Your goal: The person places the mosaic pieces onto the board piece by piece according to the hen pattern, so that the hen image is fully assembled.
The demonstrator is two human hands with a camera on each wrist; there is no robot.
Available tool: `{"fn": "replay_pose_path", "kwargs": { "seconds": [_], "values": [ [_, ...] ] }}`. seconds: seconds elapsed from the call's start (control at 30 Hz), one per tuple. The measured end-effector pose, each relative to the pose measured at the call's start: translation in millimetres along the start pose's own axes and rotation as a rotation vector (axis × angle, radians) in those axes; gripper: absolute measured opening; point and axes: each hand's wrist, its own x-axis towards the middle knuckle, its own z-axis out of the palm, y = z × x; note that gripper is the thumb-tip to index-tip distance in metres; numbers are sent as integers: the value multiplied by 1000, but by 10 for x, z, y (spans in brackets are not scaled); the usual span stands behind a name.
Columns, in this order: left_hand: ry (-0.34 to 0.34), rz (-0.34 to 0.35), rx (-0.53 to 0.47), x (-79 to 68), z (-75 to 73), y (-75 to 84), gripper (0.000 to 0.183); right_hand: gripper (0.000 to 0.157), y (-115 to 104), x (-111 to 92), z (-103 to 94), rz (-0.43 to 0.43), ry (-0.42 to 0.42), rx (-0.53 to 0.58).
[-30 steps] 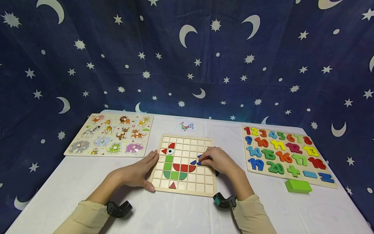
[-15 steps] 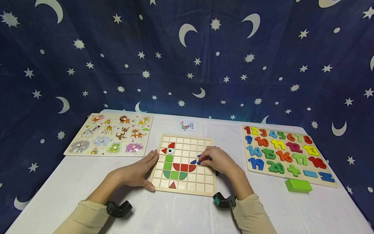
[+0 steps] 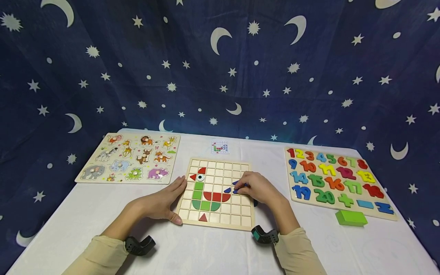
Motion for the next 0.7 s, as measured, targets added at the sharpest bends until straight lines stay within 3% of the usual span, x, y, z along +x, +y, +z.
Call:
{"fn": "replay_pose_path", "kwargs": {
  "seconds": [0.17,0.4,0.7],
  "values": [
    [0,-7,-2,10,0,9,123,11,13,-6,-45,36,18,13],
    [3,2,3,22,7,6,123,20,152,-70,-136,297,229,-90],
    [10,14,1,0,6,-5,124,36,283,-64,-76,411,211,-86]
  ]
}}
